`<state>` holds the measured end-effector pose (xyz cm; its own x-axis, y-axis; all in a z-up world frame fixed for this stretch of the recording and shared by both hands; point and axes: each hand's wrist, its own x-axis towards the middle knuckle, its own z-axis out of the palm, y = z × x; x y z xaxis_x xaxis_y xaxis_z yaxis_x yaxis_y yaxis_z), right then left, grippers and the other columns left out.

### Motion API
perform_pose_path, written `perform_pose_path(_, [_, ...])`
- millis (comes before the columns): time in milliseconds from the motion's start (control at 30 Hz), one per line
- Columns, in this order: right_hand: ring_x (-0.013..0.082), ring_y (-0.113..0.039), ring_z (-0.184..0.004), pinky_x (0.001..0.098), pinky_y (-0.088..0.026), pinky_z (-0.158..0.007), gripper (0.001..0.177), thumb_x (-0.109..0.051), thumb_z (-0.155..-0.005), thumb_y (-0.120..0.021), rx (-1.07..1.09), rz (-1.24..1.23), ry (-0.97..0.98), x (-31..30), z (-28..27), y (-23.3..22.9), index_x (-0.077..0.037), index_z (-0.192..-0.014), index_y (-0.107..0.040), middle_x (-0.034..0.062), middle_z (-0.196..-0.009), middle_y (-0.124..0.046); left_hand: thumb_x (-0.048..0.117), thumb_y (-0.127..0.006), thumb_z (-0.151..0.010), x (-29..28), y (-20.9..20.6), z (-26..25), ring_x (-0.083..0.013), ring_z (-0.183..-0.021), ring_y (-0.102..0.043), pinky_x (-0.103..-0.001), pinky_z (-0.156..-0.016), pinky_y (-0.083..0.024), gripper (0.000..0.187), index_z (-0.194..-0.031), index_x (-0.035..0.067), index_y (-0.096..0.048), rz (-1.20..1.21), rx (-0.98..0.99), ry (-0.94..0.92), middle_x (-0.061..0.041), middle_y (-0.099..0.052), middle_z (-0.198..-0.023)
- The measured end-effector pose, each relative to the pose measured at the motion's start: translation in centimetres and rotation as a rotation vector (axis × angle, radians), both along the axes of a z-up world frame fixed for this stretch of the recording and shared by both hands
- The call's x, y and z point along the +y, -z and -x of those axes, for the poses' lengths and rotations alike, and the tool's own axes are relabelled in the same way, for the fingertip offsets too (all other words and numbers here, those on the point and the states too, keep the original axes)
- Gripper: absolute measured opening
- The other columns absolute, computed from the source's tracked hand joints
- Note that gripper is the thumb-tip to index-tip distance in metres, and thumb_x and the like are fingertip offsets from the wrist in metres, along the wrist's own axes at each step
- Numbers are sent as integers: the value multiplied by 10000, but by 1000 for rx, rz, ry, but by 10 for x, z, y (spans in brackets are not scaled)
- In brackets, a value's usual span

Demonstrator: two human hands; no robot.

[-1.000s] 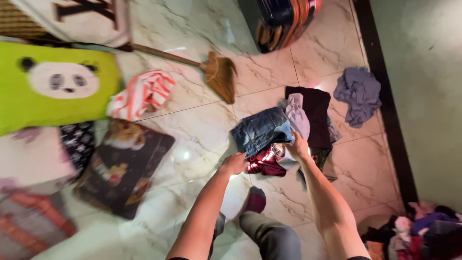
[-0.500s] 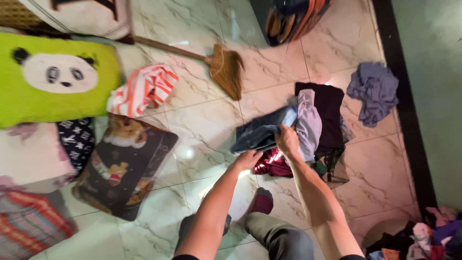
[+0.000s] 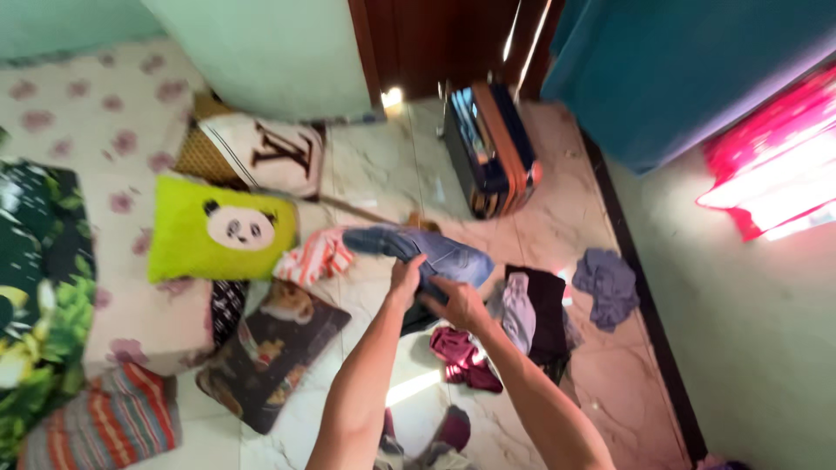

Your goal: The person picks up various items of clothing from the floor, spreads them out, and folds them into a neat stack.

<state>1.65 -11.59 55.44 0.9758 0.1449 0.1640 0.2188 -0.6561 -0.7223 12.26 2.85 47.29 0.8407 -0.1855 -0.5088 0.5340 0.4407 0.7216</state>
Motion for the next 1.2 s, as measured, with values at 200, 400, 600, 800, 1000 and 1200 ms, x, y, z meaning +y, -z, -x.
perform_pose_path(200, [206, -722, -808, 356, -580, -740, 391, -351, -957, -660, 52, -187, 165, -34, -8, -52, -127, -1277, -691, 95, -971, -775, 79, -663, -821, 64, -132, 0, -156, -793, -633, -328, -726, -534, 256, -1071, 25, -673, -403, -434, 101, -56, -672, -886])
perform_pose_path(400, [197, -643, -1145, 355, -519, -957, 669, -323, -1016, -699, 112, -488, 34, -73, -51, -119, 61, -1468, -390, 170, -1255, -650, 53, -661, -782, 131, -299, 25, -117, -719, -606, -287, -664, -500, 207, -971, -21, -700, -458, -643, 245, -15, -688, -803])
perform_pose_path(600, [221, -663, -1128, 418, -557, -994, 604, -292, -983, -672, 541, -1244, -132, -51, -31, -188, 18, -1457, -460, 114, -1281, -643, 10, -649, -739, 155, -375, 61, -142, -681, -596, -300, -641, -492, 245, -974, -37, -698, -587, -717, 340, -39, -671, -760])
perform_pose_path(800, [237, -611, -1228, 445, -516, -1061, 611, -299, -954, -672, 450, -1172, -123, -24, -11, -174, -82, -1464, -415, 142, -1408, -544, -60, -610, -719, 140, -349, 89, -136, -818, -661, -263, -744, -531, 350, -1053, -26, -712, -184, -611, 350, -52, -747, -929])
perform_pose_path(1000, [273, -633, -1231, 474, -508, -1007, 809, -628, -895, -560, 965, -1341, -41, 0, 19, -131, -81, -1484, -459, 148, -1473, -554, -75, -616, -708, 149, -345, 89, -182, -799, -673, -284, -737, -541, 338, -1032, -43, -704, 2, -529, 377, -81, -738, -905])
perform_pose_path(1200, [286, -687, -1125, 473, -555, -1003, 621, -333, -873, -729, 494, -1131, 97, 1, 29, -233, -10, -1368, -538, 161, -1259, -689, 190, -730, -795, 172, -403, 112, -152, -863, -652, -287, -779, -524, 365, -1117, 17, -715, -376, -598, 424, -40, -722, -948])
